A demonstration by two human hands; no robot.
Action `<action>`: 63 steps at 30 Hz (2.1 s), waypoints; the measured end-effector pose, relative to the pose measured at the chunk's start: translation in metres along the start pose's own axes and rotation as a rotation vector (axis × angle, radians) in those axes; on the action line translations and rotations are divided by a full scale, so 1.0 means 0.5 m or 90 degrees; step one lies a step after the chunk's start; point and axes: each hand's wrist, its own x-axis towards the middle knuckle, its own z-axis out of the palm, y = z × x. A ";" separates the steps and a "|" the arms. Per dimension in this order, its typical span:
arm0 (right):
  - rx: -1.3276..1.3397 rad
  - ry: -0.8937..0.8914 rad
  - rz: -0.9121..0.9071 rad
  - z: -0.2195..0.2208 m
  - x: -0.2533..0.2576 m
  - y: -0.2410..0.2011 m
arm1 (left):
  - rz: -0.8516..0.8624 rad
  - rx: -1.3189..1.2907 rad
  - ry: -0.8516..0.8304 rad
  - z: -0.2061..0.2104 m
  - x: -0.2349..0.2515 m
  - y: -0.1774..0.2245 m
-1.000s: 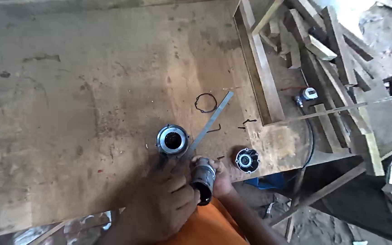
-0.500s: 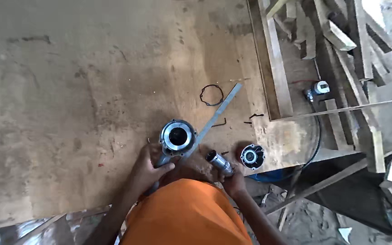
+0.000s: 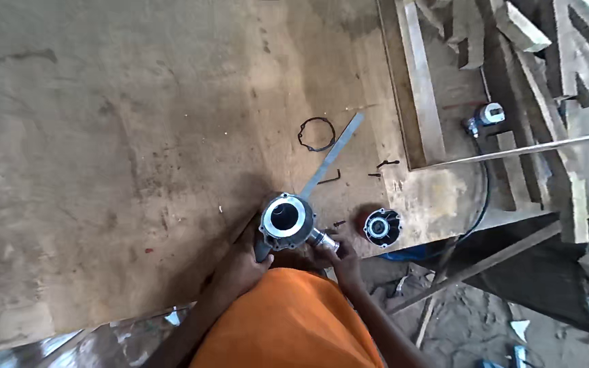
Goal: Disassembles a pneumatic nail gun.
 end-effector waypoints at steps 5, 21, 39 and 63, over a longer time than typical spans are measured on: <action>-0.199 -0.029 -0.064 0.001 -0.011 0.013 | 0.008 0.041 0.021 0.014 0.004 -0.009; -0.430 -0.026 -0.146 -0.008 0.028 -0.024 | -0.020 0.123 -0.011 0.012 0.013 0.009; -0.919 -0.482 -0.155 0.150 -0.019 -0.511 | 0.043 0.059 -0.045 0.010 0.024 0.004; -0.161 -0.339 -0.011 0.065 -0.018 -0.499 | 0.042 0.038 -0.090 -0.023 0.021 0.005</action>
